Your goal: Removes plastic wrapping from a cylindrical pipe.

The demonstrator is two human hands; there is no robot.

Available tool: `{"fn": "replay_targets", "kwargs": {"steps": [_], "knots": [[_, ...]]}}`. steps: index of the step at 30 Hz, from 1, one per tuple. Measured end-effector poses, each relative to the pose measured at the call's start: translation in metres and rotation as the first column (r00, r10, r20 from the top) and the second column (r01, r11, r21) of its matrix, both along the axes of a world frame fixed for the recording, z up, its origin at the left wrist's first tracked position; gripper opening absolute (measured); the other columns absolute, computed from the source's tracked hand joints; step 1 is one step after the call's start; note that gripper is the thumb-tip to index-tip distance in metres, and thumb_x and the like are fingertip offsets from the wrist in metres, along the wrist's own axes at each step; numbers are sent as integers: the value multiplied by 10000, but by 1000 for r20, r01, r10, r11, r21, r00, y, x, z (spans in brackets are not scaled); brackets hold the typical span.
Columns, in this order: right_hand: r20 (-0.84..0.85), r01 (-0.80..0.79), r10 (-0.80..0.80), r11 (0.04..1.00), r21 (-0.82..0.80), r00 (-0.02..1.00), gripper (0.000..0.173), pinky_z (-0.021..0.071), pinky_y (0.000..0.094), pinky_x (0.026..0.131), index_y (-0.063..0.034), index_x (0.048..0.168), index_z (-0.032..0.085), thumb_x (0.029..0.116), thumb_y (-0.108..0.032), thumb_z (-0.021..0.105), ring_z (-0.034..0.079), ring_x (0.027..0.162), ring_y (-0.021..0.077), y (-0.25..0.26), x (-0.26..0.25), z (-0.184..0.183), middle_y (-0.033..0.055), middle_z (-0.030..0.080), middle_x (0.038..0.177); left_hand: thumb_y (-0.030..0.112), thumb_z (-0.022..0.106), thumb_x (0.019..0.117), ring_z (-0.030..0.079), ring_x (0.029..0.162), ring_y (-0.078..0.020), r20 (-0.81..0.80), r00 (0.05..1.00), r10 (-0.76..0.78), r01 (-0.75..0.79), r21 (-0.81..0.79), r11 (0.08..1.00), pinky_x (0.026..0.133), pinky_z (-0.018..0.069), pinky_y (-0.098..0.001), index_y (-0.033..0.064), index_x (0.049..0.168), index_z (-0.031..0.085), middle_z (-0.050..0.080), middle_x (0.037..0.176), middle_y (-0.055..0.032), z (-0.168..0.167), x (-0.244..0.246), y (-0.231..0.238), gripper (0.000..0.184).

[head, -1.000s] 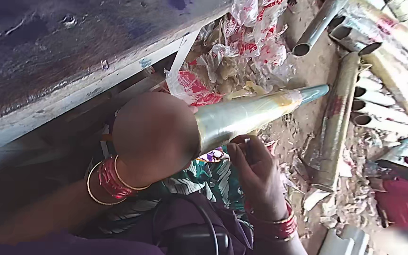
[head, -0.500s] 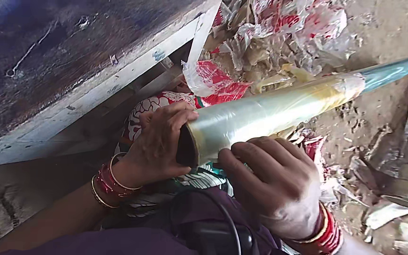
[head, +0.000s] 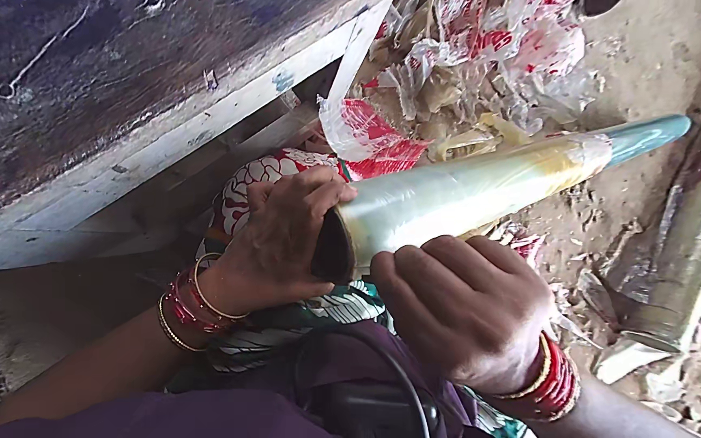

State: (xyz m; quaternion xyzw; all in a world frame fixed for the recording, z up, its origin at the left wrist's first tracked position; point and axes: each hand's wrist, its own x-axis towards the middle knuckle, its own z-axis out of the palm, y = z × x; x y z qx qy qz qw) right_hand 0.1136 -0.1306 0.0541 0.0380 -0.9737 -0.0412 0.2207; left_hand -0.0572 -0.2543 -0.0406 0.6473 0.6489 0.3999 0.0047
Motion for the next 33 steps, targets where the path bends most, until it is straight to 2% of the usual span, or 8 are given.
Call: {"fn": "replay_targets", "kwargs": {"steps": [6,10,15,24,27,29,31,33], "knots": [[6,4,-4,999,33,1000,249,292,349,541,3,789,650,983,38,497,457,564,208,-2,-3,-1,73,538,621,507,784,746,491,1299,-301,12,1000,-14,14,13,1000,987,303,-492,44,1374,414,561,1386,-215,-1,-1,-1,863],[-18,-19,19,1000,1,1000,230,297,351,529,9,794,654,967,38,505,473,556,218,11,0,-5,81,549,611,492,787,702,482,1316,-320,21,1000,-7,8,-23,1000,991,303,-513,47,1364,417,550,1395,-218,3,-1,-1,879],[-24,-71,74,994,83,997,227,298,358,530,18,799,642,965,74,498,462,546,218,26,2,-6,85,539,609,499,772,709,474,1303,-305,26,999,18,-17,-37,999,988,293,-494,67,1381,405,531,1398,-213,3,1,0,880],[120,-32,17,991,129,993,216,327,450,491,46,861,595,1004,3,439,524,551,346,109,30,-6,172,548,650,508,790,705,482,1331,-274,26,999,30,-29,-31,999,1001,326,-478,48,1385,394,554,1387,-203,0,1,4,911],[179,94,-120,985,148,976,226,401,540,513,67,868,594,1003,3,425,623,641,453,160,54,-13,245,613,706,509,802,688,476,1339,-274,14,1000,28,-27,-36,999,1016,325,-484,66,1382,382,548,1391,-194,0,0,5,925],[230,286,-309,949,129,923,235,448,623,569,93,899,623,997,-12,436,664,747,537,193,79,-19,310,658,796,512,816,678,478,1337,-278,-2,1000,24,-24,-38,999,1019,330,-483,71,1389,376,544,1394,-194,0,-1,5,945],[263,539,-541,838,88,798,283,457,710,639,117,940,637,1036,-61,439,662,864,604,208,102,-24,368,671,909,533,824,672,482,1340,-273,-23,999,36,-37,-41,998,1033,341,-476,77,1397,368,541,1403,-191,-1,-1,5,970],[193,709,-686,701,-83,701,369,451,739,780,112,1004,647,1086,-169,423,657,993,587,204,110,-36,374,677,1034,568,837,682,482,1345,-282,-25,999,33,-34,-37,999,1048,346,-479,54,1406,374,540,1405,-205,0,-2,6,1001]]}}
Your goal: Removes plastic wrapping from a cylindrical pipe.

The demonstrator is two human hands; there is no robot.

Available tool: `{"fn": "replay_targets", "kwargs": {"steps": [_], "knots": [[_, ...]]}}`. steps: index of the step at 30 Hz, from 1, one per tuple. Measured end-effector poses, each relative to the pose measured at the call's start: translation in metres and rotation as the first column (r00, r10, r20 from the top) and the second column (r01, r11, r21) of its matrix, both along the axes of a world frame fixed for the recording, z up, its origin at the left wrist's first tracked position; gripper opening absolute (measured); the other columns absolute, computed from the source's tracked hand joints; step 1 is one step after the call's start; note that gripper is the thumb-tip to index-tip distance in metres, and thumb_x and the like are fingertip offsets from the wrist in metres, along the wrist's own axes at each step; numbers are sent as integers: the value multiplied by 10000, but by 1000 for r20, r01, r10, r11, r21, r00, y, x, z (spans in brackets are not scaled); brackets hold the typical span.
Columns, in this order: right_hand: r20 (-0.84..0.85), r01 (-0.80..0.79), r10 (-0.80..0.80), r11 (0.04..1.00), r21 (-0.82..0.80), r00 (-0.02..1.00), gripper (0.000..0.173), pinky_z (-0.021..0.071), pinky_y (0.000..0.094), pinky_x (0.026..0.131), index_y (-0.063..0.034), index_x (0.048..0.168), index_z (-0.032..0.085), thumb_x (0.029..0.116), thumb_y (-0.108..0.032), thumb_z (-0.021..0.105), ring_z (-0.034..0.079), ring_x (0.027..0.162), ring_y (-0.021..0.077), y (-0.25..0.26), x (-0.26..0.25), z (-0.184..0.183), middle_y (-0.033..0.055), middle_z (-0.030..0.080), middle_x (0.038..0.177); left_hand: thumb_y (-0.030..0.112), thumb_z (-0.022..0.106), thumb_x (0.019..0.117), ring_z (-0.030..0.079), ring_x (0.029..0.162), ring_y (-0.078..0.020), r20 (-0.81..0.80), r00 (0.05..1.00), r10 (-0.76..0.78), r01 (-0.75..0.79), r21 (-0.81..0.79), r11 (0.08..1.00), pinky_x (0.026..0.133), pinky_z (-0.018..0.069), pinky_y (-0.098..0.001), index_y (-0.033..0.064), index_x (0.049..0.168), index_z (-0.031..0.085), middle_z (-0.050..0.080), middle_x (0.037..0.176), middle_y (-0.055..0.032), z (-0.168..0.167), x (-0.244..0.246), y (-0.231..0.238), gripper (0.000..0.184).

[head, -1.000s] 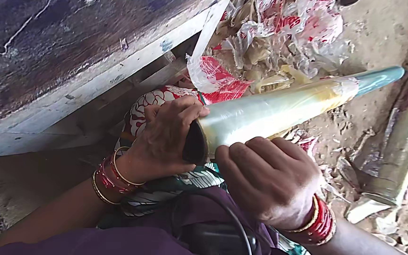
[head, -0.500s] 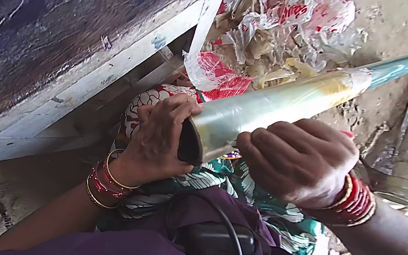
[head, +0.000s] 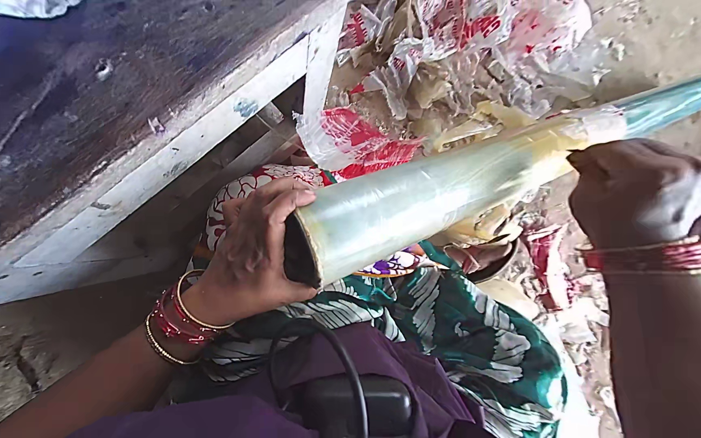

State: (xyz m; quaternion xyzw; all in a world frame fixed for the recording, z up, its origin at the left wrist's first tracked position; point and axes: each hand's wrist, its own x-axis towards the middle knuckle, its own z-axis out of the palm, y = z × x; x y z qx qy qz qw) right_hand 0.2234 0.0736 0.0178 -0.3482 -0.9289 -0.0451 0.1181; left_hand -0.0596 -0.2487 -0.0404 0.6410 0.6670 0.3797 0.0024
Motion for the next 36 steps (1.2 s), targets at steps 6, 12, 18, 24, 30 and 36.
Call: {"fn": "replay_targets", "kwargs": {"steps": [6,12,18,24,30,36], "knots": [[-565,45,-55,998,-31,823,280,452,444,1047,39,1095,715,1087,-136,498,644,1190,357,-59,-35,-58,238,716,1162,618,628,935,515,1384,-311,-7,976,-219,219,-37,975,1148,401,-458,-54,1377,560,586,1416,-243,40,-9,-4,808],[-591,34,5,998,55,807,279,489,433,1036,19,1103,702,1101,-121,461,671,1196,346,-55,-23,-76,216,731,1174,138,644,995,695,1194,-315,-185,909,-373,362,-88,928,1073,533,-379,-34,1061,781,745,1163,-216,85,-21,-1,230],[-607,15,-26,1000,-22,794,314,465,466,1077,5,1138,691,1115,-179,437,643,1245,354,-62,-16,-80,217,708,1242,113,691,914,721,1135,-276,-295,877,-379,343,-166,924,999,568,-329,-49,1062,773,747,1146,-216,97,-10,1,234],[-645,3,-41,998,-60,763,311,460,509,1035,-24,1170,699,1109,-206,454,647,1207,369,-61,-15,-85,210,714,1217,134,674,911,723,1126,-244,-329,898,-292,220,-241,945,957,567,-281,-55,1109,761,726,1212,-218,102,7,-3,288],[-642,-2,-60,995,-96,764,326,455,514,1048,-9,1178,699,1108,-208,449,638,1226,379,-65,-14,-80,226,709,1225,-8,630,926,754,1050,-244,-340,902,-266,239,-120,964,921,587,-284,-61,998,778,763,1078,-218,96,4,1,172],[-629,39,-113,991,-131,769,333,460,521,1002,-32,1181,717,1106,-230,460,647,1175,383,-66,-14,-80,230,712,1183,28,648,968,716,1139,-292,-326,864,-384,334,-201,921,1035,559,-367,-34,987,771,754,1091,-203,105,1,-5,140]]}}
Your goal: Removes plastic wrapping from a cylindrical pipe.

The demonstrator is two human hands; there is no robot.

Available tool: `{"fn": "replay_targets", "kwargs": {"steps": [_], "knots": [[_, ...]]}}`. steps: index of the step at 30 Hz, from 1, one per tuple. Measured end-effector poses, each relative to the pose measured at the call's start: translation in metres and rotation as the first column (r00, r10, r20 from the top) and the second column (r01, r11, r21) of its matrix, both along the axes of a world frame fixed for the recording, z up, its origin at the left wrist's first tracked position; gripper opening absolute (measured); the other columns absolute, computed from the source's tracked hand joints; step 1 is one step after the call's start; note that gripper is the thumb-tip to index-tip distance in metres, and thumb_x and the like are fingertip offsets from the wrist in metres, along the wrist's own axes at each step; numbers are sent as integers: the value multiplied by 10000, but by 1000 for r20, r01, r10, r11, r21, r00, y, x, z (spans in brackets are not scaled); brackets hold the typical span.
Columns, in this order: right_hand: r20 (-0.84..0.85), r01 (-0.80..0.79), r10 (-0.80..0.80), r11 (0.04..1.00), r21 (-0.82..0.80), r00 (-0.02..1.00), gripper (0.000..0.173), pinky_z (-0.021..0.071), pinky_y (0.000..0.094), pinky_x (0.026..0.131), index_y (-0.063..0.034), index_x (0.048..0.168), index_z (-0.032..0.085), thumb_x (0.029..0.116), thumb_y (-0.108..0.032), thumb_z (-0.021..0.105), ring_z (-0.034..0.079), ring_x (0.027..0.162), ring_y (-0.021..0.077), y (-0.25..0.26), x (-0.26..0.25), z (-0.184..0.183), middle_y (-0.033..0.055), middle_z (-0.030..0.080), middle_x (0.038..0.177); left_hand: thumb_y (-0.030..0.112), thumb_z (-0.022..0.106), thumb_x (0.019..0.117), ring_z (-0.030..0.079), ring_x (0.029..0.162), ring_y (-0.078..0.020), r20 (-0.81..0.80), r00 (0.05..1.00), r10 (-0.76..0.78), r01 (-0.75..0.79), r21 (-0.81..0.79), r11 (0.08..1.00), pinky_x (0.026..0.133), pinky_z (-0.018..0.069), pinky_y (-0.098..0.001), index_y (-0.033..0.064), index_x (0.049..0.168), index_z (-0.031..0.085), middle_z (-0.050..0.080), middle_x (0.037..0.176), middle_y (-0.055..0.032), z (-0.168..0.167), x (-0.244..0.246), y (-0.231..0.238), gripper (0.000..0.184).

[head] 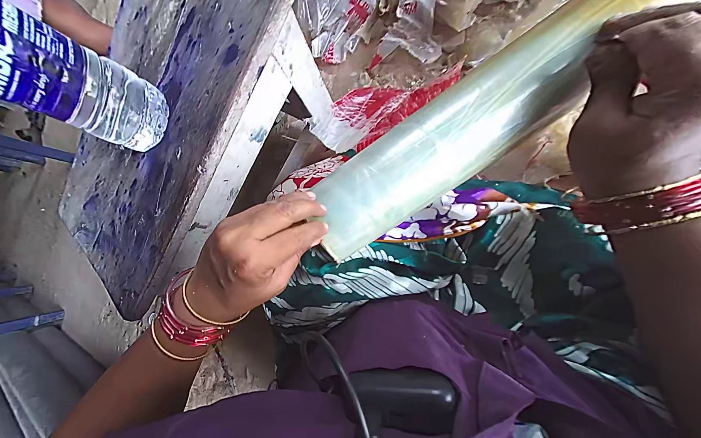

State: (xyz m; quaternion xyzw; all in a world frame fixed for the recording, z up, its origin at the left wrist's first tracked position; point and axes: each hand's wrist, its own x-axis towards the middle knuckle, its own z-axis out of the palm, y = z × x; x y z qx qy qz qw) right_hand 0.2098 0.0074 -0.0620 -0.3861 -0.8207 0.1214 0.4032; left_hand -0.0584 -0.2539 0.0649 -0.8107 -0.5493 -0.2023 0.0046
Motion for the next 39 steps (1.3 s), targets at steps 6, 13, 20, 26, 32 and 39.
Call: {"fn": "replay_targets", "kwargs": {"steps": [6,13,20,26,32,39], "knots": [[-7,-6,6,1000,-12,1000,334,443,529,1036,-22,1174,717,1101,-220,457,633,1207,390,-3,0,4,225,712,1198,-12,592,954,703,962,-288,-251,961,-115,114,-20,993,840,568,-359,1,907,736,735,958,-156,9,12,5,153],[-29,-15,15,1000,-12,999,339,463,516,1019,-18,1148,721,1100,-218,452,654,1188,371,-3,-1,3,210,725,1191,20,516,983,659,846,-324,-304,942,-139,82,-195,977,712,528,-386,-16,817,657,648,828,-168,17,16,22,221],[-46,-46,43,997,-68,998,357,475,547,984,-14,1206,715,1098,-224,447,676,1138,390,-2,-2,6,235,721,1186,67,495,1006,654,871,-296,-229,973,22,-42,-81,996,782,529,-346,-4,857,653,660,851,-167,8,9,22,229],[-49,-54,49,994,-96,998,373,465,562,1006,-7,1181,712,1100,-247,438,662,1184,383,-1,0,4,224,707,1244,89,627,967,678,936,-161,20,992,121,-119,-91,989,871,515,-221,-3,865,734,722,921,-150,10,4,18,174],[-52,-34,29,995,-97,998,358,459,574,997,-33,1203,720,1094,-235,445,661,1175,392,-3,-1,6,217,717,1217,66,637,969,689,965,-247,-103,993,-57,48,-80,996,906,545,-324,0,889,765,725,914,-143,14,5,14,164],[-53,-48,42,994,-101,998,367,456,583,983,-25,1197,718,1093,-246,444,663,1150,398,-3,-1,7,229,716,1196,59,506,1008,658,864,-297,-263,965,-10,-29,-143,989,766,532,-350,-7,865,682,664,841,-157,17,13,20,236]]}}
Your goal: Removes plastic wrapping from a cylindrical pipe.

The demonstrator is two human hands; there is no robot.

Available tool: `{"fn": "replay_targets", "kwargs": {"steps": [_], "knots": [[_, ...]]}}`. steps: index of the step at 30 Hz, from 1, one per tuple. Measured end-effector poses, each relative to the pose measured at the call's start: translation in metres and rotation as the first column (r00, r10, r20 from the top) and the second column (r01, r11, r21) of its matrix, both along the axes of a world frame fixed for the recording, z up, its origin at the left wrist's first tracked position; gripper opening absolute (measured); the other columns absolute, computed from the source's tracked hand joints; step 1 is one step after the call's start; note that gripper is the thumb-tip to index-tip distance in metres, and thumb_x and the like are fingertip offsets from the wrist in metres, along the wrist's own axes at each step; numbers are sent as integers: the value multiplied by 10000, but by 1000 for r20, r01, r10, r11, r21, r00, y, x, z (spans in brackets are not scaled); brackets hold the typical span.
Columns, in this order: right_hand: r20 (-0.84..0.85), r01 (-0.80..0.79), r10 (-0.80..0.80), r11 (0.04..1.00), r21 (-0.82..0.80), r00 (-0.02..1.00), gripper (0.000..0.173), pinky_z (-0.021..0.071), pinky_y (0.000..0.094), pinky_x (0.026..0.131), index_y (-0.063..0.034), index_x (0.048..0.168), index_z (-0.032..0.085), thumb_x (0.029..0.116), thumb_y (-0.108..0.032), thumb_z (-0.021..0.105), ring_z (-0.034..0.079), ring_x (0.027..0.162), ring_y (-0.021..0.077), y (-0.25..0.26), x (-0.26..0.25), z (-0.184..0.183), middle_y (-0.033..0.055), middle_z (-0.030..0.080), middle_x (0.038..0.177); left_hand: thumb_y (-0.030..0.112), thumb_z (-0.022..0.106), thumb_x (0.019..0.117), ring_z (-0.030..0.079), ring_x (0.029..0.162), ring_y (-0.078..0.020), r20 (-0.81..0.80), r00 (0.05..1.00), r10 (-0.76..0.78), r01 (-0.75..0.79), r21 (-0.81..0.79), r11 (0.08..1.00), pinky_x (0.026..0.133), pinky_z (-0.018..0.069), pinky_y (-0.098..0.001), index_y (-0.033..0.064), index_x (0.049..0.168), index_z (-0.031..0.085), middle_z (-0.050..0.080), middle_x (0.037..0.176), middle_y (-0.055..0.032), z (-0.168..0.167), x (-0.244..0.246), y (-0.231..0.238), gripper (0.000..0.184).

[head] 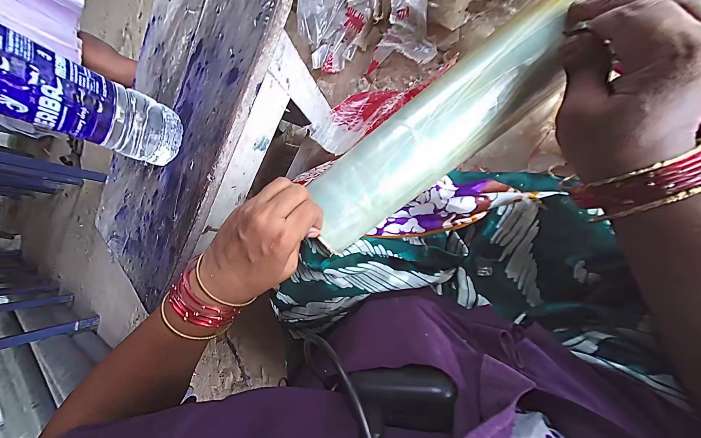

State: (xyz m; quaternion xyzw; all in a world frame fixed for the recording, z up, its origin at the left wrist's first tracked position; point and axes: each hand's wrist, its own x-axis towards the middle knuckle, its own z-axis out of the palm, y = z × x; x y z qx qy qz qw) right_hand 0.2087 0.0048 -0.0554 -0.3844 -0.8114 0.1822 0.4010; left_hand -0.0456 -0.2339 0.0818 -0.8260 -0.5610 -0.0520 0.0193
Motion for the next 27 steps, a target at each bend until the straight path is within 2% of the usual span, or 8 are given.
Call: {"fn": "replay_targets", "kwargs": {"steps": [3,10,13,16,19,21,24,27], "knots": [[13,4,-4,1000,-4,1000,370,454,586,964,-30,1183,719,1093,-256,440,661,1128,399,1,0,-1,234,716,1159,59,505,981,633,799,-234,64,995,78,-76,-29,997,737,517,-309,7,870,662,641,813,-128,-1,-5,6,200],[32,5,-3,999,-43,999,402,453,597,930,4,1154,708,1098,-279,427,662,1080,412,1,-1,0,262,708,1112,48,552,966,598,745,-176,145,958,249,-256,30,966,689,476,-245,-17,880,660,613,786,-132,-8,-1,6,153],[35,0,2,999,-42,999,400,449,590,945,2,1164,705,1099,-273,422,655,1103,409,2,-1,0,256,705,1132,49,578,957,599,746,-98,265,909,323,-338,14,941,704,487,-183,-22,900,667,626,815,-109,-13,-1,3,127],[25,-7,8,999,-34,1000,388,447,581,977,-4,1189,707,1098,-259,428,647,1151,407,1,-1,0,254,702,1181,83,630,964,633,806,-2,462,823,329,-368,-7,930,750,533,-123,-12,942,696,662,911,-60,-19,-5,-2,118],[9,-3,3,1000,-24,1000,378,450,583,1000,-10,1213,711,1094,-246,441,651,1177,407,0,0,0,244,702,1231,149,598,1031,677,910,-44,573,759,310,-358,-31,933,803,576,-184,-61,1096,723,706,1086,-114,-23,-5,-12,253],[10,-1,1,1000,-17,1000,382,452,590,1003,-11,1202,709,1097,-259,437,656,1187,402,1,1,-1,233,699,1258,207,691,982,682,993,-87,551,789,271,-334,13,943,883,568,-216,-58,1127,737,710,1144,-143,-27,-4,-16,305],[2,11,-11,1000,-3,1000,370,457,575,1019,-24,1215,714,1094,-248,445,667,1196,381,-1,1,0,226,701,1270,140,771,913,674,1101,-209,471,863,182,-292,173,941,998,516,-321,-7,970,793,745,1087,-155,-36,1,-17,159],[6,10,-10,1000,0,1000,358,433,585,1035,-20,1231,700,1091,-230,447,649,1236,378,-4,1,2,224,692,1294,56,715,926,721,1068,-245,405,899,163,-300,303,905,993,554,-343,-17,860,764,764,1000,-166,-40,10,-15,111]]}}
